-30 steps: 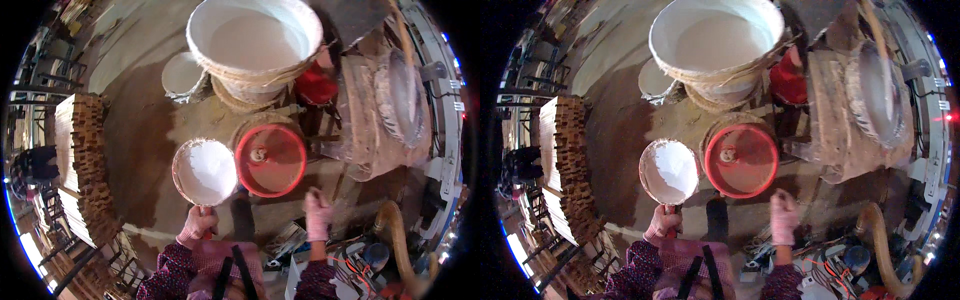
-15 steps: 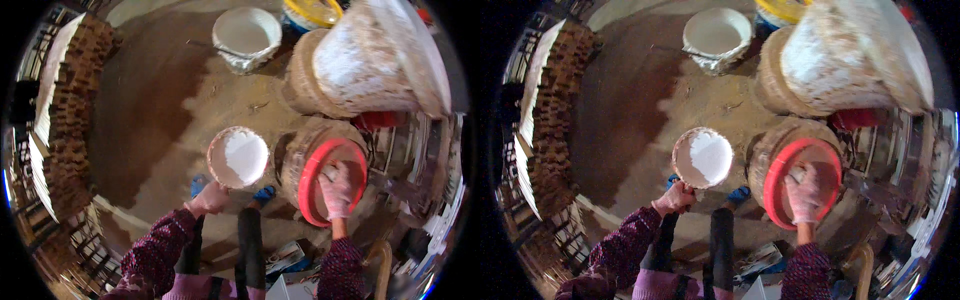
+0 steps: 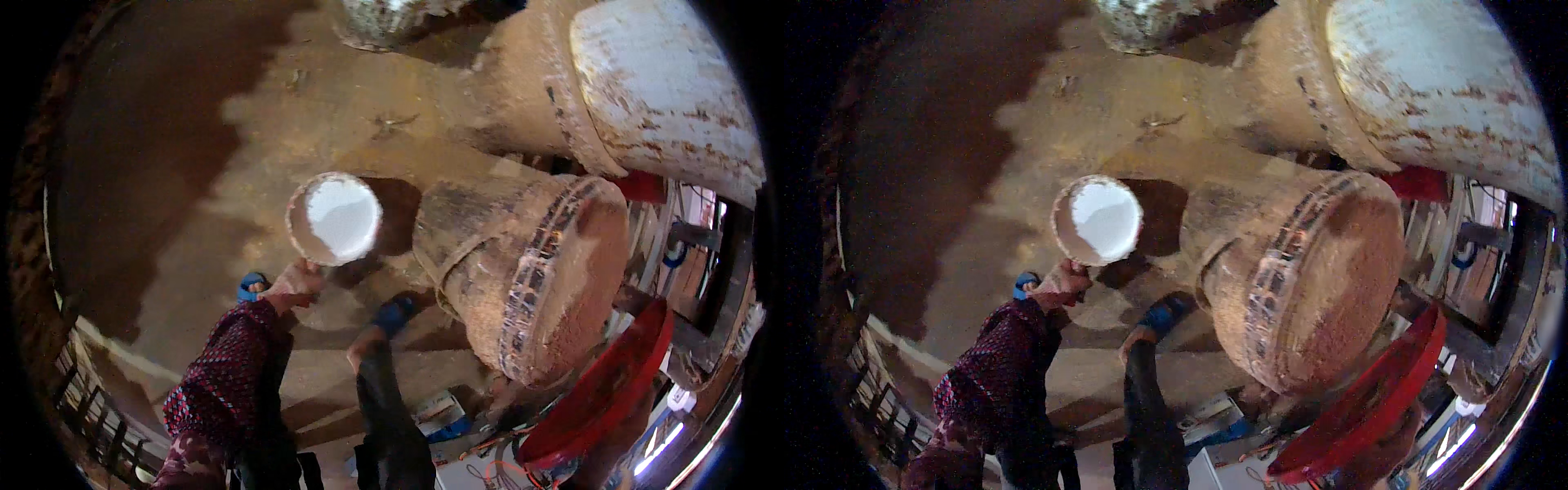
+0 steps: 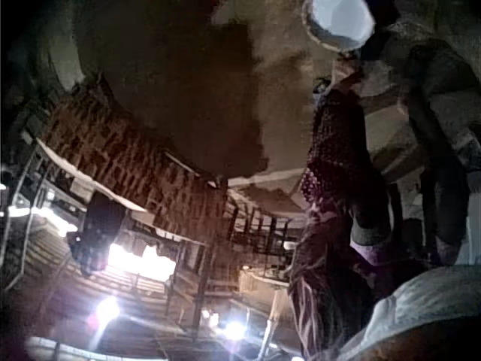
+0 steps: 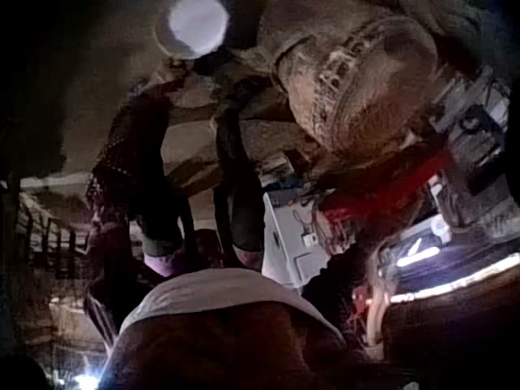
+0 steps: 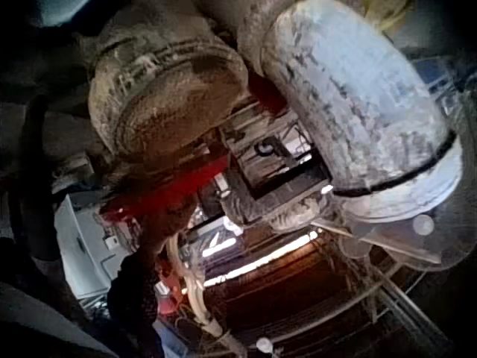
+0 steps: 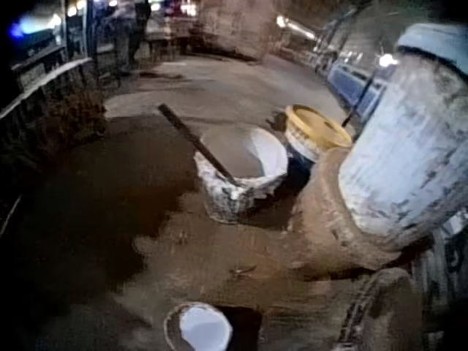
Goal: The person scrapes the interior of a white bucket with a metal scraper, collecting residue into a smaller container. They then pour the collected material into a larger bucket and continue scraping another bucket.
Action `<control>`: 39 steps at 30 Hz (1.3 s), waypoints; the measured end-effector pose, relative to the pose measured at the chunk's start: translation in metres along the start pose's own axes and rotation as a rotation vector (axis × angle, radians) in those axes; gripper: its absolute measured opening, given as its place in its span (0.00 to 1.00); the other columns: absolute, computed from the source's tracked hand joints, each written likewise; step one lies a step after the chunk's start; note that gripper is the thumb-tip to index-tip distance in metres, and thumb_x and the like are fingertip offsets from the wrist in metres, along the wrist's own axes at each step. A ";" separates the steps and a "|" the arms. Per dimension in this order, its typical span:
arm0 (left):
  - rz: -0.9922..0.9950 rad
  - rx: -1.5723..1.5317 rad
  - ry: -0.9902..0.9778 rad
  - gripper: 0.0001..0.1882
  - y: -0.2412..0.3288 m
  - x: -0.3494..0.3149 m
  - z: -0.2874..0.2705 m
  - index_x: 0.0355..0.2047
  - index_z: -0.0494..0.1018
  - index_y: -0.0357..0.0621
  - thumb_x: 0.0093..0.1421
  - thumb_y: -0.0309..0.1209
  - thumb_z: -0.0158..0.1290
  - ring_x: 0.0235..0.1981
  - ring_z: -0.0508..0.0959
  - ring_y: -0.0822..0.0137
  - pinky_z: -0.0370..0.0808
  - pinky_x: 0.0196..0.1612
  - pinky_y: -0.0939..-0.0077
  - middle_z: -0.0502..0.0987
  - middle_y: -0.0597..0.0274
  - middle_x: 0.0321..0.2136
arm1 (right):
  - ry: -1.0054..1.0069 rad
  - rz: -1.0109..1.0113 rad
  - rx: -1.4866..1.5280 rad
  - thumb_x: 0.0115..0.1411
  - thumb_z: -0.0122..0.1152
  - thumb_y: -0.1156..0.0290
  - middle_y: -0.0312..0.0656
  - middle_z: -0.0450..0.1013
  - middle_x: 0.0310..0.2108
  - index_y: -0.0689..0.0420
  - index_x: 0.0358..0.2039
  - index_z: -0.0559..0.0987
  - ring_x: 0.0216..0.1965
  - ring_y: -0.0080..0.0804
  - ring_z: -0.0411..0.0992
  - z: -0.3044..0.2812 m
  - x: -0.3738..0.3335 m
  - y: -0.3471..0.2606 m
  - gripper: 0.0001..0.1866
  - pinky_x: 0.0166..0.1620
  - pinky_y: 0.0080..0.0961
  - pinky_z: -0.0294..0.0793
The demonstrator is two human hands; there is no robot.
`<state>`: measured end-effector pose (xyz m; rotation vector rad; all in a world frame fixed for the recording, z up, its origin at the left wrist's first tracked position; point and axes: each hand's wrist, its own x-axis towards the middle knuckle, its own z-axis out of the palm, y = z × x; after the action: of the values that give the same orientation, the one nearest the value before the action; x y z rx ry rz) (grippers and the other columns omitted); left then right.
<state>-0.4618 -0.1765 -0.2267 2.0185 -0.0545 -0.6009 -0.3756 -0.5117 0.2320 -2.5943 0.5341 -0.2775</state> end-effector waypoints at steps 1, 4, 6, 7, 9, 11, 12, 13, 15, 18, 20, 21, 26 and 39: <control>-0.190 -0.065 -0.098 0.04 0.011 0.004 0.001 0.29 0.70 0.44 0.54 0.28 0.54 0.28 0.73 0.67 0.70 0.27 0.74 0.69 0.63 0.27 | 0.028 0.076 0.018 0.53 0.67 0.66 0.44 0.69 0.50 0.62 0.56 0.67 0.49 0.35 0.70 -0.008 -0.011 0.004 0.32 0.52 0.32 0.70; -0.864 -0.494 -0.359 0.08 0.103 0.033 -0.035 0.34 0.70 0.41 0.57 0.32 0.54 0.32 0.74 0.60 0.72 0.32 0.68 0.69 0.55 0.29 | 0.035 0.337 -0.014 0.53 0.66 0.67 0.44 0.69 0.50 0.61 0.56 0.67 0.48 0.33 0.70 -0.069 -0.052 0.070 0.31 0.50 0.30 0.72; -0.716 -0.097 -0.368 0.27 0.030 -0.016 -0.035 0.51 0.64 0.35 0.54 0.36 0.57 0.36 0.79 0.55 0.75 0.33 0.66 0.75 0.45 0.38 | -0.030 0.450 0.341 0.53 0.66 0.72 0.45 0.69 0.50 0.61 0.55 0.67 0.49 0.35 0.70 -0.065 -0.061 0.124 0.29 0.48 0.31 0.74; -0.723 0.114 -0.457 0.29 0.075 -0.012 -0.047 0.54 0.61 0.35 0.55 0.36 0.57 0.41 0.77 0.55 0.74 0.38 0.64 0.73 0.45 0.42 | -0.015 0.547 0.324 0.53 0.66 0.72 0.45 0.69 0.50 0.61 0.55 0.66 0.49 0.36 0.70 -0.059 -0.073 0.138 0.29 0.48 0.32 0.75; -0.680 0.221 -0.487 0.34 0.200 0.000 -0.079 0.60 0.57 0.35 0.57 0.35 0.57 0.50 0.73 0.55 0.71 0.48 0.61 0.69 0.44 0.51 | -0.023 0.742 0.092 0.53 0.66 0.71 0.46 0.68 0.52 0.61 0.55 0.66 0.50 0.36 0.69 -0.038 -0.079 0.152 0.29 0.48 0.34 0.75; -0.444 -0.073 -0.257 0.38 0.267 -0.002 -0.084 0.64 0.51 0.35 0.59 0.33 0.56 0.57 0.68 0.55 0.66 0.57 0.61 0.63 0.44 0.58 | -0.099 0.871 0.511 0.54 0.66 0.70 0.45 0.67 0.53 0.62 0.55 0.66 0.51 0.36 0.69 -0.011 -0.083 0.192 0.30 0.51 0.38 0.73; -0.240 -0.304 -0.141 0.39 0.288 -0.004 -0.076 0.65 0.47 0.34 0.60 0.32 0.55 0.60 0.65 0.55 0.63 0.60 0.62 0.60 0.44 0.61 | -0.182 0.756 0.225 0.56 0.64 0.69 0.43 0.69 0.52 0.61 0.55 0.67 0.51 0.36 0.69 0.006 -0.093 0.228 0.27 0.54 0.38 0.70; -0.027 -0.498 -0.080 0.40 0.308 -0.004 -0.067 0.67 0.44 0.34 0.61 0.30 0.54 0.62 0.62 0.55 0.59 0.63 0.63 0.57 0.44 0.63 | -0.235 0.647 -0.072 0.58 0.61 0.68 0.42 0.70 0.51 0.60 0.55 0.68 0.52 0.37 0.69 0.024 -0.102 0.264 0.25 0.56 0.38 0.67; 0.054 -0.376 0.075 0.40 0.374 0.021 -0.052 0.67 0.44 0.34 0.61 0.28 0.54 0.64 0.60 0.57 0.56 0.64 0.66 0.57 0.45 0.63 | -0.259 0.632 -0.128 0.58 0.60 0.67 0.41 0.71 0.51 0.60 0.55 0.69 0.52 0.37 0.68 0.068 -0.097 0.298 0.25 0.57 0.40 0.67; 0.043 -0.029 0.254 0.40 0.407 0.054 -0.020 0.66 0.44 0.34 0.59 0.29 0.54 0.64 0.59 0.55 0.56 0.64 0.68 0.58 0.44 0.62 | -0.094 0.999 0.533 0.58 0.59 0.65 0.41 0.71 0.52 0.59 0.54 0.71 0.53 0.38 0.68 0.099 -0.086 0.315 0.24 0.57 0.42 0.65; -0.087 -0.165 0.342 0.40 0.405 0.062 -0.002 0.66 0.45 0.35 0.58 0.31 0.54 0.62 0.61 0.48 0.58 0.64 0.65 0.59 0.39 0.61 | 0.081 1.259 1.065 0.59 0.58 0.63 0.41 0.71 0.52 0.58 0.54 0.71 0.53 0.38 0.68 0.111 -0.078 0.303 0.23 0.58 0.44 0.64; -0.188 -0.337 0.298 0.40 0.413 0.066 -0.007 0.66 0.47 0.38 0.56 0.30 0.54 0.61 0.64 0.48 0.60 0.62 0.64 0.63 0.40 0.59 | 0.188 1.358 1.265 0.59 0.58 0.63 0.41 0.71 0.52 0.58 0.53 0.72 0.54 0.39 0.68 0.105 -0.073 0.296 0.23 0.58 0.44 0.64; -0.160 -0.123 0.370 0.29 0.455 0.054 -0.023 0.55 0.62 0.35 0.53 0.24 0.55 0.46 0.72 0.65 0.69 0.51 0.72 0.73 0.56 0.46 | 0.159 1.254 1.278 0.58 0.58 0.62 0.39 0.72 0.48 0.57 0.52 0.73 0.47 0.35 0.68 0.048 -0.035 0.209 0.22 0.51 0.40 0.66; -0.118 -0.126 0.092 0.42 0.601 -0.099 -0.008 0.58 0.54 0.35 0.47 0.29 0.65 0.46 0.72 0.63 0.72 0.49 0.69 0.68 0.54 0.47 | 0.083 1.041 1.345 0.61 0.54 0.66 0.40 0.70 0.52 0.59 0.58 0.67 0.51 0.32 0.68 -0.085 -0.100 0.176 0.25 0.55 0.29 0.67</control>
<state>-0.4204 -0.4483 0.3170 1.9333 0.1557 -0.5701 -0.5471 -0.6479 0.2101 -0.8486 1.1162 -0.2356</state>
